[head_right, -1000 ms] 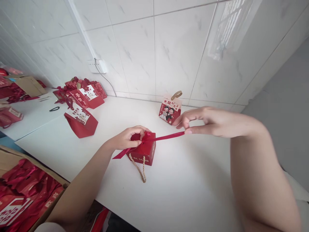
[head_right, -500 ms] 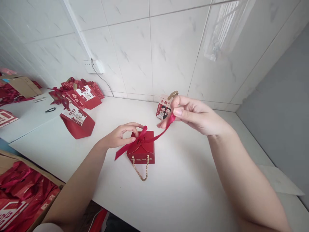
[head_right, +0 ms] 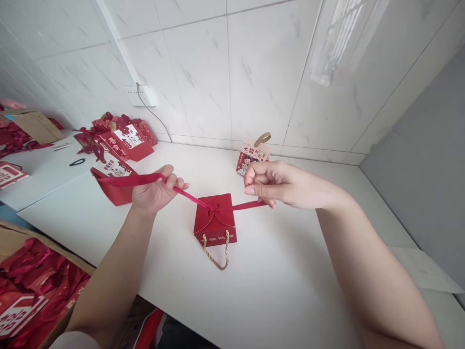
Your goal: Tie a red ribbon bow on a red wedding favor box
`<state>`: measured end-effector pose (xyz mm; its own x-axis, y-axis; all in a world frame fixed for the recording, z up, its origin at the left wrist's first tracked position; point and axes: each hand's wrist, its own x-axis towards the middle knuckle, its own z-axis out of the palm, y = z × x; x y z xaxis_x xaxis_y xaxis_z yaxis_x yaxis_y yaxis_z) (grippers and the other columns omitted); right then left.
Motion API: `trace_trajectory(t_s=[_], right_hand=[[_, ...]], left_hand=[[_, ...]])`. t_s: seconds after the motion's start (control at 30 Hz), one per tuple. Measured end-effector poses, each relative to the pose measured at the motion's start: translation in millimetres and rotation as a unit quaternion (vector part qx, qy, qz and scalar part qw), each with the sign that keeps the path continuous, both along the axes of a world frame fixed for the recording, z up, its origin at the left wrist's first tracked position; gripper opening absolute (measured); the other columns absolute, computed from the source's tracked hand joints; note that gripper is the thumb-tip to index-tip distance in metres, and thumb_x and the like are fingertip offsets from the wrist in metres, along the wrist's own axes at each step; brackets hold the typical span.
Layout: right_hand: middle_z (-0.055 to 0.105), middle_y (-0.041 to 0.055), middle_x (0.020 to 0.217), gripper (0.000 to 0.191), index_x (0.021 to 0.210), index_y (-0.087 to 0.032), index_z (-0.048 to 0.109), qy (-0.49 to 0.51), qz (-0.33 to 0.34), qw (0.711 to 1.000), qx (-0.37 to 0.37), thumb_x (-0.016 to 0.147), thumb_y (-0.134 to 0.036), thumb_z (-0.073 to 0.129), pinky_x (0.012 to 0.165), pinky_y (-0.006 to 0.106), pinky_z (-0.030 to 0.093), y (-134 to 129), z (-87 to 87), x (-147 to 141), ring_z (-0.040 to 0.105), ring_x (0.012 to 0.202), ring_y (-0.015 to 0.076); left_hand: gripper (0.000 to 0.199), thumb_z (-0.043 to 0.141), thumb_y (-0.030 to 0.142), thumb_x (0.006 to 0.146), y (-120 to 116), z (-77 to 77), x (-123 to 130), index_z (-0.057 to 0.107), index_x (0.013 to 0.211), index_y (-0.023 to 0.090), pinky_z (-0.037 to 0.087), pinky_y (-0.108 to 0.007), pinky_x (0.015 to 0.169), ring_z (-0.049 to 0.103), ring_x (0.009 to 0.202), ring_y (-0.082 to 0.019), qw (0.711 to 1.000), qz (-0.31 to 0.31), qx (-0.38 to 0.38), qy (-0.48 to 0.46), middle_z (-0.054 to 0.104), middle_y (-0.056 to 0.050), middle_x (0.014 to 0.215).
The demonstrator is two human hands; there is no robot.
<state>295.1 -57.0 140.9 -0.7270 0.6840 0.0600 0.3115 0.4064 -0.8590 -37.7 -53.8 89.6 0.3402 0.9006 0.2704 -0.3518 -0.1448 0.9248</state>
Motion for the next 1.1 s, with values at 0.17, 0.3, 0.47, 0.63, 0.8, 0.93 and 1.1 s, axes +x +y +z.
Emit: trace_trajectory(t_s=[0.17,0.3,0.47,0.63,0.8,0.93,1.1], right_hand=[[0.045,-0.0021,0.069,0.031,0.089,-0.023,0.057,-0.035,-0.03,0.998,0.036,0.089,-0.054,0.055,0.054,0.026,0.033,7.9,-7.7,-2.0,0.04,0.06,0.0125],[0.054,0.0005,0.075,0.036,0.091,-0.025,0.066,-0.159,-0.01,0.986,0.043,0.084,-0.059,0.055,0.056,0.027,0.034,10.9,-8.3,-0.6,0.045,0.064,0.0154],[0.047,-0.0009,0.064,0.032,0.083,-0.025,0.07,-0.258,0.036,0.965,0.024,0.081,-0.054,0.06,0.048,0.026,0.029,11.9,-11.4,-4.1,0.041,0.056,0.0134],[0.042,-0.0022,0.058,0.027,0.071,-0.023,0.066,-0.278,0.045,0.959,0.016,0.082,-0.047,0.06,0.046,0.026,0.026,15.5,-12.1,4.9,0.035,0.051,0.0116],[0.061,0.0021,0.079,0.027,0.072,-0.024,0.067,-0.242,0.04,0.968,0.048,0.079,-0.049,0.064,0.056,0.029,0.039,18.3,-9.2,17.6,0.052,0.064,0.0169],[0.067,0.0029,0.095,0.025,0.08,-0.027,0.07,-0.2,0.034,0.978,0.055,0.075,-0.051,0.068,0.067,0.033,0.045,19.5,-9.1,19.2,0.06,0.079,0.0227],[0.068,0.0022,0.105,0.036,0.096,-0.029,0.071,-0.198,0.032,0.979,0.025,0.072,-0.056,0.071,0.076,0.034,0.046,21.1,-12.0,10.4,0.062,0.097,0.0284]], left_hand=[[0.023,0.055,0.034,0.088,2.1,1.9,6.4,0.044,0.074,0.02,0.035,-0.018,0.044,0.025,0.04,-0.005,0.996,0.01,-0.081,-0.044,0.023,0.008,0.053],[0.029,0.046,0.045,0.092,7.0,1.8,4.0,0.052,0.081,0.02,0.015,-0.016,0.037,0.014,0.037,-0.004,0.99,0.057,-0.121,0.048,0.017,0.008,0.053],[0.052,0.04,0.063,0.088,8.9,1.1,2.9,0.058,0.075,0.015,0.014,-0.017,0.039,0.017,0.038,-0.003,0.964,0.088,-0.14,0.209,0.024,0.006,0.053],[0.058,0.039,0.07,0.085,14.4,-3.1,-4.6,0.058,0.077,0.016,0.011,-0.019,0.038,0.015,0.039,-0.004,0.947,0.154,-0.15,0.239,0.025,0.006,0.053],[0.042,0.053,0.059,0.083,12.8,-4.5,-9.2,0.06,0.077,0.018,0.022,-0.02,0.042,0.031,0.045,-0.008,0.896,0.286,-0.039,0.337,0.039,0.003,0.055],[0.033,0.061,0.053,0.08,1.7,0.7,2.8,0.066,0.09,0.022,0.045,-0.027,0.076,0.057,0.093,-0.02,0.85,0.205,0.104,0.473,0.064,-0.005,0.098],[0.032,0.066,0.047,0.077,-6.6,-0.3,20.6,0.061,0.1,0.025,0.035,-0.043,0.107,0.046,0.125,-0.027,0.844,0.036,0.158,0.512,0.053,-0.006,0.131]])
